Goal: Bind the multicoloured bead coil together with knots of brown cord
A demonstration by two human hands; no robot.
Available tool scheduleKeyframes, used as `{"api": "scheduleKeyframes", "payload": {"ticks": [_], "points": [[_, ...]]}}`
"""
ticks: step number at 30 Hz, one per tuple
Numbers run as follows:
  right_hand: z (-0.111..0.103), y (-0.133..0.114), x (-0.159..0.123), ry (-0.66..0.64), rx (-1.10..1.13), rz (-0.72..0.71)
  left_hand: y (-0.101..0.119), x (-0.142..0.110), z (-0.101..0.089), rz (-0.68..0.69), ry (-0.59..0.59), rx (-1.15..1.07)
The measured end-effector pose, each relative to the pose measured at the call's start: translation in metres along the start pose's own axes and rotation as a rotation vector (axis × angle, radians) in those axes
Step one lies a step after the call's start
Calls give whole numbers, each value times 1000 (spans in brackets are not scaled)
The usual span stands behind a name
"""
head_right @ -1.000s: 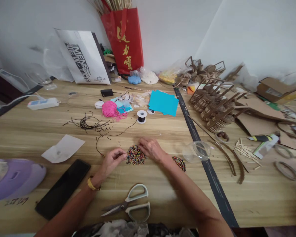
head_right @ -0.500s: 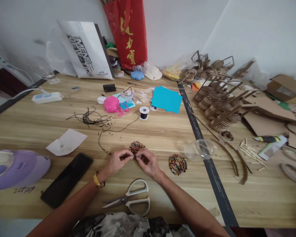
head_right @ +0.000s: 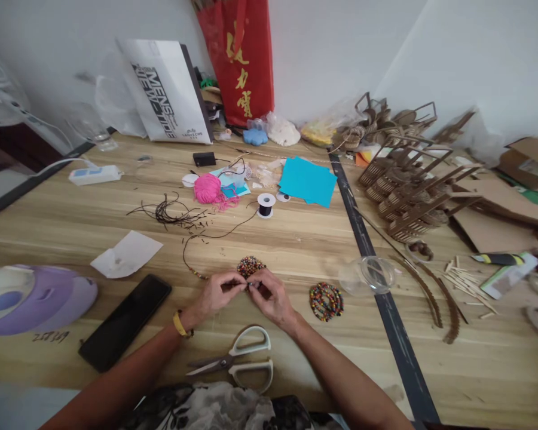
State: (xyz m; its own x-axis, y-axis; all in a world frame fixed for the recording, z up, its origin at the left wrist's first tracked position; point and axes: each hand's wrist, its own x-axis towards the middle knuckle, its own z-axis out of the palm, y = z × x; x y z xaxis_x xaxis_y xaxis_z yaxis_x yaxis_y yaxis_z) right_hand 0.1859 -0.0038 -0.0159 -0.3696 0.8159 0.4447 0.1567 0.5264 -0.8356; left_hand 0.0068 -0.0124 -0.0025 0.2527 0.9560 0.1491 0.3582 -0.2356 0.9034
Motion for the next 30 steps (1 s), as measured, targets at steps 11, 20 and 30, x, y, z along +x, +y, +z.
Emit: {"api": "scheduleKeyframes", "payload": {"ticks": [11,20,30], "points": [[1,-4,0,-33,-111,-54,-4,-1,2,30,-4,11],[2,-2,-3,-38,-149,-56,-1,0,0,16,-3,-23],[-1,-7,1,-1,-93,-94,3,2,-5,-77,-4,-141]]}}
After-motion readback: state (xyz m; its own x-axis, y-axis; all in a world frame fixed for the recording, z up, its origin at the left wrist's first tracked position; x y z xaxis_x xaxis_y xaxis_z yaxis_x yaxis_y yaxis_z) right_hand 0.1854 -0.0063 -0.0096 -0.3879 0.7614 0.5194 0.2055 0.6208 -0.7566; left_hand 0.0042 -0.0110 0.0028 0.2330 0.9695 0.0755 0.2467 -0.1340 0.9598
